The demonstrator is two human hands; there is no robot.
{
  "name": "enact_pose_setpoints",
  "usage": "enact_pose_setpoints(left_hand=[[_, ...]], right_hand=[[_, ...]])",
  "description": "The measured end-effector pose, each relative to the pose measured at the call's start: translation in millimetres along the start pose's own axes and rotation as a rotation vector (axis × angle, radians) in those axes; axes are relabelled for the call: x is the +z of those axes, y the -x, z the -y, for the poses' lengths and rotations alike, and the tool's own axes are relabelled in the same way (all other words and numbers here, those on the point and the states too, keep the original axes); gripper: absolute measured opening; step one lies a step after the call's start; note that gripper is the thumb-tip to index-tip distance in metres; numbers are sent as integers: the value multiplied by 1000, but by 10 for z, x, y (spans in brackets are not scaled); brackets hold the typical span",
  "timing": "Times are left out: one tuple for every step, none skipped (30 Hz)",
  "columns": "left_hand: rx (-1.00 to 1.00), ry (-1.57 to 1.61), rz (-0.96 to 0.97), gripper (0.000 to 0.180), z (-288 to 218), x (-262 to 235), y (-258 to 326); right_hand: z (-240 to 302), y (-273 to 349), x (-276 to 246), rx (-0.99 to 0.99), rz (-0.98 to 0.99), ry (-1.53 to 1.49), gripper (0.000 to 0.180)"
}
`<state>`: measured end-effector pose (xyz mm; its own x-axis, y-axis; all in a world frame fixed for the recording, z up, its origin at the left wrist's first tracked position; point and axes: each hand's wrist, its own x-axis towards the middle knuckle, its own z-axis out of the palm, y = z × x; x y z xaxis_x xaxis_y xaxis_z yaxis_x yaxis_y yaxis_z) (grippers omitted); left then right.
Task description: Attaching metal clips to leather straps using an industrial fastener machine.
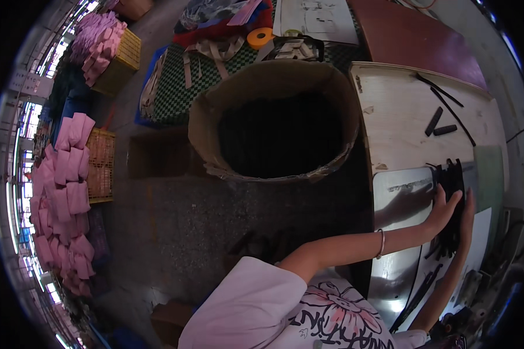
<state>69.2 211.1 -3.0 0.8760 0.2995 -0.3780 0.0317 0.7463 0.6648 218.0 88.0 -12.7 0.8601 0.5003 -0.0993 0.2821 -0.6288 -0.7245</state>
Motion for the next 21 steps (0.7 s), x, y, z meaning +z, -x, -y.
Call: enact_pose_setpoints(left_hand=[[21, 35, 43, 96, -53, -176, 122], [-10, 156, 164, 92, -194, -392, 340], [0, 114, 218, 89, -383, -563, 599], [118, -9, 276, 86, -371, -739, 770], [107, -29, 392, 81, -413, -948, 983], [9, 15, 594, 74, -680, -1226, 1258], [-59, -47, 666, 59, -977, -1510, 1506], [-129, -107, 747, 47, -1282, -1778, 1712], [-49, -355, 734, 30, -1599, -2059, 1833], [50, -622, 604, 21, -1872, -2318, 1905], [-9, -945, 403, 19, -2175, -2508, 1884], [163, -1172, 166, 16, -2199, -2809, 1794], [215, -1513, 19, 14, -2227, -3117, 1648], [446, -1769, 74, 15, -2146, -3477, 1507], [222, -2033, 247, 21, -2036, -3736, 1359], [455, -2323, 411, 26, -1824, -3962, 1225], [724, -2588, 593, 30, -1607, -4138, 1088], [598, -2707, 761, 34, -1399, -4235, 981], [469, -2812, 931, 39, -1220, -4296, 880], [424, -2904, 1041, 43, -1117, -4330, 811], [435, -2902, 1047, 43, -1016, -4390, 775]], right_hand=[[256, 83, 108, -145, -111, 331, 57], [562, 249, 228, -209, -117, 509, 56], [698, 392, 356, -338, -147, 611, 61], [707, 501, 520, -410, -170, 755, 67], [775, 622, 686, -342, -131, 856, 69], [650, 643, 819, -379, -239, 962, 67], [633, 624, 843, -402, -243, 949, 66], [614, 617, 839, -419, -251, 942, 65], [613, 629, 812, -412, -241, 974, 66], [677, 668, 810, -418, -248, 966, 66], [787, 719, 825, -424, -258, 960, 65], [938, 783, 867, -484, -296, 957, 60], [1062, 848, 915, -544, -302, 892, 56], [1170, 924, 987, -604, -307, 819, 52], [1286, 1044, 1099, -614, -302, 742, 44], [1370, 1178, 1215, -606, -248, 620, 43], [1437, 1309, 1318, -590, -207, 546, 40], [1505, 1434, 1388, -526, -125, 530, 38], [1539, 1534, 1464, -482, -86, 496, 37], [1508, 1603, 1526, -467, -70, 454, 36], [1442, 1649, 1572, -470, -57, 405, 36]])
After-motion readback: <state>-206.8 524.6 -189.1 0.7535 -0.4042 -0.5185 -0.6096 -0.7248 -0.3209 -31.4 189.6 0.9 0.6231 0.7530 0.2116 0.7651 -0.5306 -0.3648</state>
